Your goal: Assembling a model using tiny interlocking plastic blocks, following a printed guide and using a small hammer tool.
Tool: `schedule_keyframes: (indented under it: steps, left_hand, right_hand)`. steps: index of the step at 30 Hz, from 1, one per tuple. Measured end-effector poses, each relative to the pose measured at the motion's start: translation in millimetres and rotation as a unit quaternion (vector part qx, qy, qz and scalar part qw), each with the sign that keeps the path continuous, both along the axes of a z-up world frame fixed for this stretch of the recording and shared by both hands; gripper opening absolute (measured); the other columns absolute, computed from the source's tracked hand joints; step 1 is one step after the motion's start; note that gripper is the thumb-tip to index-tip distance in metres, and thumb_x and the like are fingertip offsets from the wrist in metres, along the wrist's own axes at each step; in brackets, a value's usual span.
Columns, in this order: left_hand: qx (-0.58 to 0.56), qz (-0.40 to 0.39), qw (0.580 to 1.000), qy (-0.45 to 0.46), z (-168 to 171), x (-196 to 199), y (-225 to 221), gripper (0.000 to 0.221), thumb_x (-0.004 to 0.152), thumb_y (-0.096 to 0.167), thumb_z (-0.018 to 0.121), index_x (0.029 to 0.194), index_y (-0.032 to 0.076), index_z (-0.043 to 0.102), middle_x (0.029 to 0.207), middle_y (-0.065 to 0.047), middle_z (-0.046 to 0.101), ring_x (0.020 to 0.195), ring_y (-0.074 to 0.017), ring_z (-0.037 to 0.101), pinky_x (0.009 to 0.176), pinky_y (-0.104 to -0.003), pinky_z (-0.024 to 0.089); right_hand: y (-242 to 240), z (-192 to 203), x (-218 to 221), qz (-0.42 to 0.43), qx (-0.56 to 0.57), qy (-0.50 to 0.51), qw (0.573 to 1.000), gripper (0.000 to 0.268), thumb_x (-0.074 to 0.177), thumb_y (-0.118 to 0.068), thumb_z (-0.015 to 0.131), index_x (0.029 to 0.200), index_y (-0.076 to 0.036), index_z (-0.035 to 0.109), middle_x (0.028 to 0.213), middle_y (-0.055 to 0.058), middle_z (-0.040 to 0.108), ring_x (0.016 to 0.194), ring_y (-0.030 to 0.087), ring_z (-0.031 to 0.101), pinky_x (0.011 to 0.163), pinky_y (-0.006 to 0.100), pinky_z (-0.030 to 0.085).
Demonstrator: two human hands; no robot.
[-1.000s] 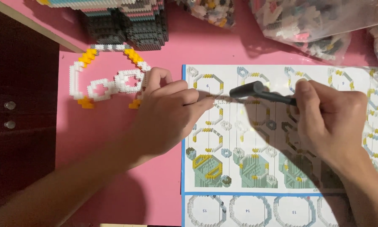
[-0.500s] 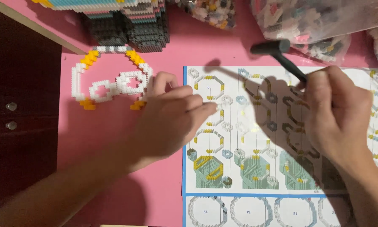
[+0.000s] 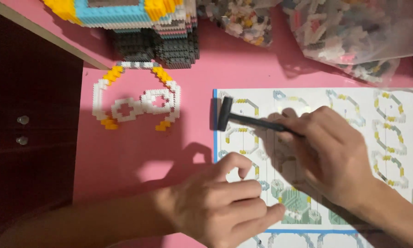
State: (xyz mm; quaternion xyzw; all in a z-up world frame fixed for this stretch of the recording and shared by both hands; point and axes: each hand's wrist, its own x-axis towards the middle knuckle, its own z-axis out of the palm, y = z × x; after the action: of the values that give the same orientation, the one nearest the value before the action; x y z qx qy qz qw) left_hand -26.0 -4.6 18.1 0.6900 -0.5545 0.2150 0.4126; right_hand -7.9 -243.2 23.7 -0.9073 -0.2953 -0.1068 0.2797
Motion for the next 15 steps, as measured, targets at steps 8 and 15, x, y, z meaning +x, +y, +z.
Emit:
schedule_keyframes:
  steps: [8,15]
  left_hand:
    - [-0.001,0.014,1.000,0.017,-5,-2,-2,0.019,0.112,-0.003,0.076,0.095,0.002,0.073,0.075,-0.004,0.043,0.071,-0.0208,0.044,0.084,-0.041,0.046]
    - [0.029,0.014,0.998,0.053,0,1,7,0.010,0.117,-0.002,0.073,0.108,0.001,0.076,0.080,-0.004,0.041,0.074,-0.0189,0.047,0.087,-0.038,0.044]
  right_hand:
    - [17,-12,20,0.035,-0.011,-0.090,0.995,0.020,0.103,-0.013,0.076,0.118,0.000,0.075,0.102,0.015,0.068,0.084,0.029,0.062,0.075,0.043,0.047]
    - [16,-15,26,0.023,-0.032,-0.081,0.996,0.021,0.100,-0.015,0.084,0.116,-0.003,0.078,0.105,0.014,0.069,0.082,0.028,0.057,0.072,0.042,0.042]
